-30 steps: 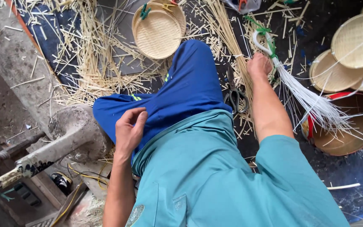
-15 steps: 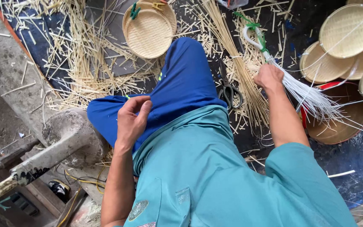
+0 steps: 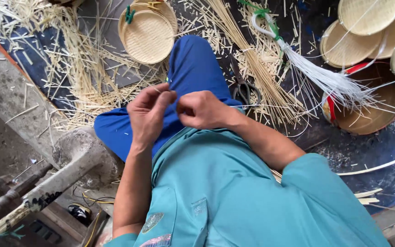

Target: The person weaves white plastic strips through the edges of a small bamboo tray by hand, pulls them tight, and trims the excess with shears. He then picks up another tray and repeats the process of threading and tightening the cord around its rim.

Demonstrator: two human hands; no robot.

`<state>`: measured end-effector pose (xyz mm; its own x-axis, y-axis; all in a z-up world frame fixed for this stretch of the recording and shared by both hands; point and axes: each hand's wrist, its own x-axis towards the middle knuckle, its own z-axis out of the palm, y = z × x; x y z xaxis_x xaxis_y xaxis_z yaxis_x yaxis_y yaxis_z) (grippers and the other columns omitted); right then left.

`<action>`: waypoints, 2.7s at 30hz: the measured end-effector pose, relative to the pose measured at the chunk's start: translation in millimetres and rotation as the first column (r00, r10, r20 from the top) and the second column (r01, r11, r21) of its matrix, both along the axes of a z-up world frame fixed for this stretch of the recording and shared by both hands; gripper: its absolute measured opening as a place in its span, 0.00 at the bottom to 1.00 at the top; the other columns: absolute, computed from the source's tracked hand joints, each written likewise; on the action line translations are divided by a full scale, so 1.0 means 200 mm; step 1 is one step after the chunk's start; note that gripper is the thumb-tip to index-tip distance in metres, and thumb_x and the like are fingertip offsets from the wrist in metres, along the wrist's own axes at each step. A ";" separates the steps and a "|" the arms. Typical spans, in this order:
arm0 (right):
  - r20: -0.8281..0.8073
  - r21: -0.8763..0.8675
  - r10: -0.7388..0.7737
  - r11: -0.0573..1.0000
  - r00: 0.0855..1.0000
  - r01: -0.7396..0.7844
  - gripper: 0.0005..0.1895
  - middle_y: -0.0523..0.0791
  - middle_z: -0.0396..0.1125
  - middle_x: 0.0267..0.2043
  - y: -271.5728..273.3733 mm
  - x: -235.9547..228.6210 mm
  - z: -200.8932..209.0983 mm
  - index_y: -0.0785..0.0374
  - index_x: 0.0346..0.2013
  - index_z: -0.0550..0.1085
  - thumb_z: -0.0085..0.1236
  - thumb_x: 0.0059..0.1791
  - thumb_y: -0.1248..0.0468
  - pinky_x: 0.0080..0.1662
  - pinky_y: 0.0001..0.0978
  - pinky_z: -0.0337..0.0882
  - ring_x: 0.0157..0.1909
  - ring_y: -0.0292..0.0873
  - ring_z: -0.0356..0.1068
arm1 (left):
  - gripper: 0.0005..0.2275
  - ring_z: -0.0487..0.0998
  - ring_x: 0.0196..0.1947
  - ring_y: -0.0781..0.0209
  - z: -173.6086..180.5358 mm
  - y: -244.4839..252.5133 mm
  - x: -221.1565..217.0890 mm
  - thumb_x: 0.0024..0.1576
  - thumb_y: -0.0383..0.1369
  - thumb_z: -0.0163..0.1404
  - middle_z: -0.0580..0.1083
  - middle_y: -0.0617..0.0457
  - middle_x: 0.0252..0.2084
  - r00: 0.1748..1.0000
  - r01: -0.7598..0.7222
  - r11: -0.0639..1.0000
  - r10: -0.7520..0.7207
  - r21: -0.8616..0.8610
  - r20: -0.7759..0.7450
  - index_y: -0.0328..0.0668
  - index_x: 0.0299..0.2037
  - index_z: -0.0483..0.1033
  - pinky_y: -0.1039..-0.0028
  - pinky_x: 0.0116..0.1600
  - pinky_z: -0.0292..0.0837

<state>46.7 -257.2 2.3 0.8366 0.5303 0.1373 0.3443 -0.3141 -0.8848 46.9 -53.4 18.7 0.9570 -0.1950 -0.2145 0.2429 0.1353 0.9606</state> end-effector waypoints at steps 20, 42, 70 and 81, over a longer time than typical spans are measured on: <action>-0.672 0.341 0.022 0.897 0.740 0.283 0.12 0.46 0.77 0.37 0.23 0.21 -0.03 0.70 0.49 0.78 0.57 0.51 0.71 0.39 0.31 0.78 0.35 0.39 0.75 | 0.08 0.74 0.26 0.73 -0.18 0.12 -0.06 0.61 0.30 0.56 0.78 0.59 0.30 0.933 -0.361 0.922 0.358 -0.142 -0.044 0.34 0.46 0.81 0.81 0.31 0.71; -0.678 0.344 -0.038 0.866 0.734 0.362 0.07 0.49 0.77 0.40 0.35 0.24 0.12 0.68 0.41 0.72 0.55 0.53 0.65 0.41 0.36 0.82 0.40 0.42 0.79 | 0.06 0.79 0.35 0.72 -0.08 0.22 -0.08 0.57 0.30 0.59 0.80 0.55 0.34 0.935 -0.350 0.936 0.347 0.039 0.073 0.33 0.38 0.81 0.80 0.40 0.76; -0.493 0.356 -0.137 0.869 0.859 0.343 0.06 0.51 0.75 0.40 0.30 0.20 0.20 0.70 0.40 0.75 0.60 0.54 0.69 0.45 0.32 0.79 0.40 0.40 0.76 | 0.07 0.75 0.30 0.71 0.14 0.12 -0.06 0.59 0.32 0.58 0.78 0.53 0.32 0.898 -0.428 0.859 0.369 0.281 0.240 0.36 0.36 0.81 0.77 0.35 0.72; -0.662 0.565 0.093 0.713 0.743 0.415 0.05 0.54 0.75 0.44 0.31 0.19 0.22 0.70 0.43 0.73 0.54 0.58 0.69 0.48 0.45 0.82 0.45 0.47 0.78 | 0.07 0.75 0.37 0.73 0.12 0.12 -0.12 0.64 0.30 0.55 0.77 0.56 0.36 0.908 -0.406 0.913 0.397 0.049 0.135 0.33 0.43 0.77 0.80 0.42 0.74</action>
<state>83.8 -195.5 46.4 0.9140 0.3602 -0.1868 -0.3385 0.4231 -0.8405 22.5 -29.8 41.9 0.9705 0.2228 -0.0924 0.0656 0.1245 0.9900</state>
